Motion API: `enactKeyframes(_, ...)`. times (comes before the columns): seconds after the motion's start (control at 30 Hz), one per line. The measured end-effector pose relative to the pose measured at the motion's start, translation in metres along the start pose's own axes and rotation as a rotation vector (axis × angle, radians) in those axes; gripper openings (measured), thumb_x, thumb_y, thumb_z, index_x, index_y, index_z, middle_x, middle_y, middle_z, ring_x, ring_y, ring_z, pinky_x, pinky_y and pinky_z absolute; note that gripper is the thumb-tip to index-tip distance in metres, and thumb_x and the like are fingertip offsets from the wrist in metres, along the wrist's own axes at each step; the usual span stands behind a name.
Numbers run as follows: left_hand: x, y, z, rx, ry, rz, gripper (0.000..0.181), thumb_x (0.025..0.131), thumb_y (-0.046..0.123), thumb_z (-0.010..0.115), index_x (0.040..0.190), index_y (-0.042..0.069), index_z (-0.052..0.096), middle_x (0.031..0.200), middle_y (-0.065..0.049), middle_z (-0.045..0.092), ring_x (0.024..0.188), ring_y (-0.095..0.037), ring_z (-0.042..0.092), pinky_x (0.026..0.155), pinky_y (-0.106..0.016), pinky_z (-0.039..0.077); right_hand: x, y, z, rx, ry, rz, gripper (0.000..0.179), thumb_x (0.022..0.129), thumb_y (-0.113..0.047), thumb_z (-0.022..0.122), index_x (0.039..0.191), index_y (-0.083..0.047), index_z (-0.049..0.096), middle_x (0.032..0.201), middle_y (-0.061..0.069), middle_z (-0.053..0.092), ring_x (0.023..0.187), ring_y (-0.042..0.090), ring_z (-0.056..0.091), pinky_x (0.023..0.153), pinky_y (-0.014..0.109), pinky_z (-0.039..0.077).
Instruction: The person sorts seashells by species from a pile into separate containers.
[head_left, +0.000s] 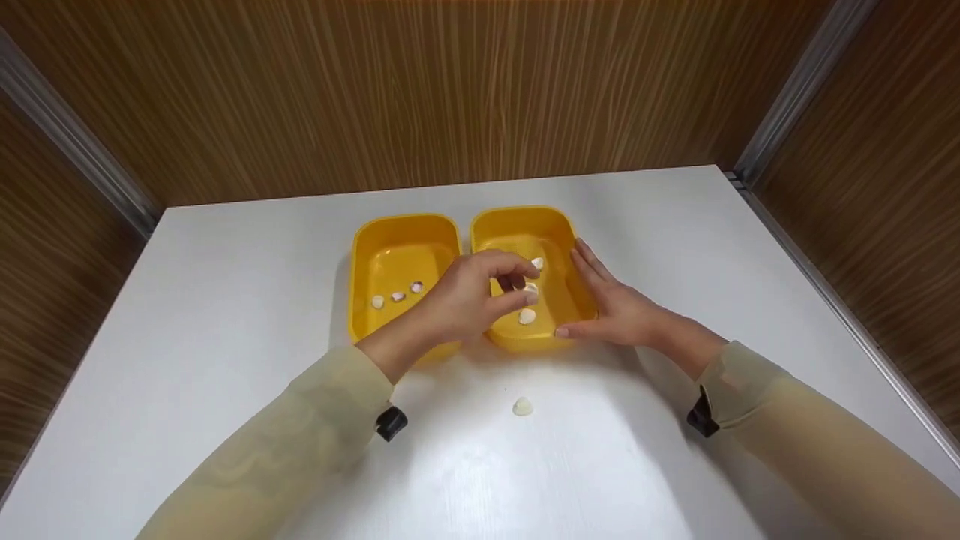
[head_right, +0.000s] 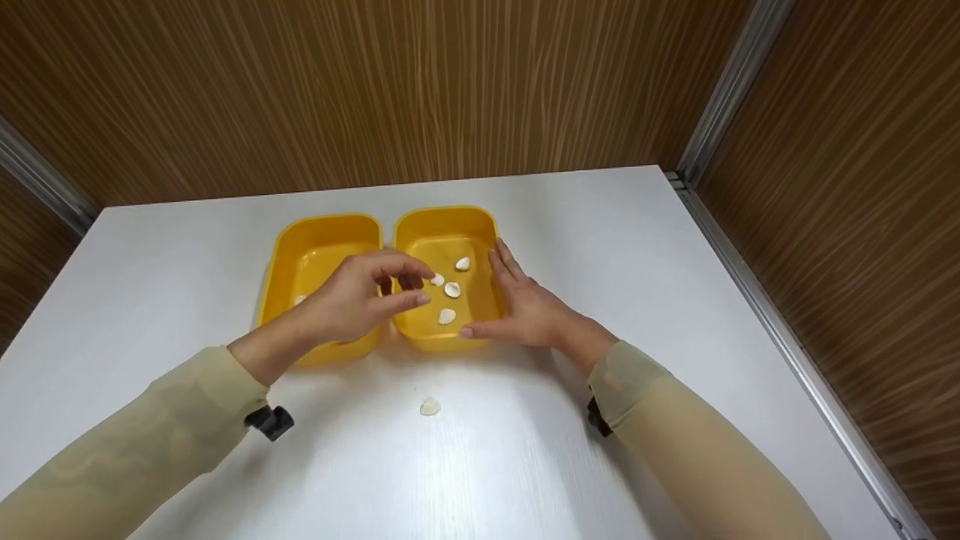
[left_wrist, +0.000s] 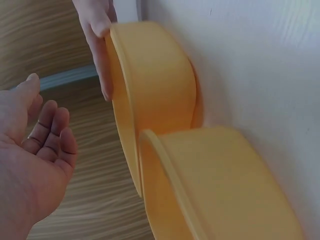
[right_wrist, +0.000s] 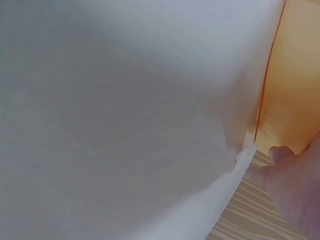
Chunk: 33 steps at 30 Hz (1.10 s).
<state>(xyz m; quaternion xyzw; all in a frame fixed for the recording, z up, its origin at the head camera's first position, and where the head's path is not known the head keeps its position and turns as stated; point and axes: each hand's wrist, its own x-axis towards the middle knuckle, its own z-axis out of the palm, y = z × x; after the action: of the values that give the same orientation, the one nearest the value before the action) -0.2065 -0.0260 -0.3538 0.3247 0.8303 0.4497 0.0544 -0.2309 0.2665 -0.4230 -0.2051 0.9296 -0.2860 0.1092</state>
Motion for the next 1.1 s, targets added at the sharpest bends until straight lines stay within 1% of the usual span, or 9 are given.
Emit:
enactKeyframes(0.13,-0.015,0.004,0.007,-0.016,-0.046,0.040,0.025,0.099,0.022,0.078,0.123,0.013,0.075,0.105,0.005,0.069,0.097,-0.012,0.062,0.091,-0.027,0.056,0.000,0.001,0.000,-0.004,-0.001,-0.001,0.129,0.086,-0.067,0.078,0.171,-0.022,-0.007,0.175,-0.013,-0.020,0.161,0.039,0.015,0.125,0.059,0.025)
enactKeyframes(0.27,-0.030,0.004,0.016,-0.029,-0.105,0.047,0.025,0.099,0.023,0.079,0.123,0.015,0.076,0.102,0.009,0.069,0.094,-0.010,0.063,0.088,-0.026,0.057,0.000,0.001,0.000,-0.020,0.005,0.004,0.129,0.086,-0.067,0.078,0.172,-0.020,-0.006,0.176,-0.011,-0.019,0.162,0.037,0.013,0.126,0.058,0.024)
enactKeyframes(0.4,-0.044,0.000,0.027,-0.057,-0.155,0.061,0.025,0.099,0.024,0.079,0.121,0.014,0.076,0.098,0.010,0.069,0.090,-0.009,0.062,0.082,-0.026,0.057,0.000,0.001,0.001,-0.029,0.013,0.008,0.130,0.085,-0.066,0.079,0.172,-0.018,-0.005,0.176,-0.010,-0.019,0.162,0.035,0.011,0.126,0.057,0.024)
enactKeyframes(0.53,-0.055,-0.007,0.039,-0.093,-0.189,0.075,0.024,0.098,0.021,0.080,0.120,0.012,0.077,0.095,0.010,0.069,0.088,-0.007,0.062,0.079,-0.025,0.056,0.000,0.000,0.002,-0.029,0.018,0.011,0.129,0.085,-0.064,0.081,0.172,-0.019,-0.004,0.176,-0.010,-0.018,0.162,0.036,0.012,0.126,0.058,0.024)
enactKeyframes(0.63,-0.060,-0.012,0.046,-0.108,-0.210,0.071,0.024,0.097,0.020,0.081,0.119,0.010,0.077,0.094,0.011,0.069,0.088,-0.005,0.062,0.079,-0.026,0.056,0.000,0.000,0.001,-0.027,0.021,0.020,0.130,0.084,-0.065,0.081,0.172,-0.020,-0.005,0.176,-0.011,-0.018,0.162,0.038,0.013,0.125,0.060,0.025)
enactKeyframes(0.77,-0.064,-0.022,0.053,-0.106,-0.226,0.041,0.025,0.098,0.020,0.080,0.119,0.007,0.076,0.096,0.009,0.069,0.091,-0.006,0.062,0.082,-0.031,0.057,0.000,0.001,0.000,-0.021,0.025,0.032,0.131,0.084,-0.066,0.081,0.172,-0.022,-0.005,0.176,-0.012,-0.018,0.162,0.038,0.013,0.125,0.061,0.025)
enactKeyframes(0.87,-0.068,-0.032,0.058,-0.097,-0.226,0.021,0.026,0.097,0.019,0.081,0.118,0.005,0.076,0.100,0.002,0.071,0.093,-0.011,0.063,0.085,-0.032,0.057,0.001,0.001,0.001,-0.025,0.023,0.027,0.130,0.084,-0.067,0.080,0.172,-0.023,-0.006,0.176,-0.012,-0.018,0.162,0.038,0.014,0.125,0.061,0.025)
enactKeyframes(1.0,-0.072,-0.044,0.064,-0.085,-0.225,0.006,0.026,0.096,0.017,0.082,0.117,0.004,0.075,0.102,-0.008,0.071,0.094,-0.016,0.064,0.086,-0.028,0.056,0.002,0.001,0.002,-0.025,0.023,0.014,0.130,0.084,-0.067,0.079,0.172,-0.022,-0.005,0.176,-0.012,-0.018,0.162,0.038,0.014,0.125,0.060,0.025)
enactKeyframes(1.1,-0.073,-0.051,0.068,-0.075,-0.226,-0.017,0.026,0.095,0.017,0.082,0.118,0.005,0.075,0.101,-0.009,0.070,0.094,-0.017,0.062,0.086,-0.028,0.055,0.002,0.001,0.003,-0.025,0.023,0.018,0.129,0.085,-0.065,0.080,0.172,-0.022,-0.005,0.176,-0.012,-0.018,0.162,0.037,0.013,0.125,0.060,0.025)
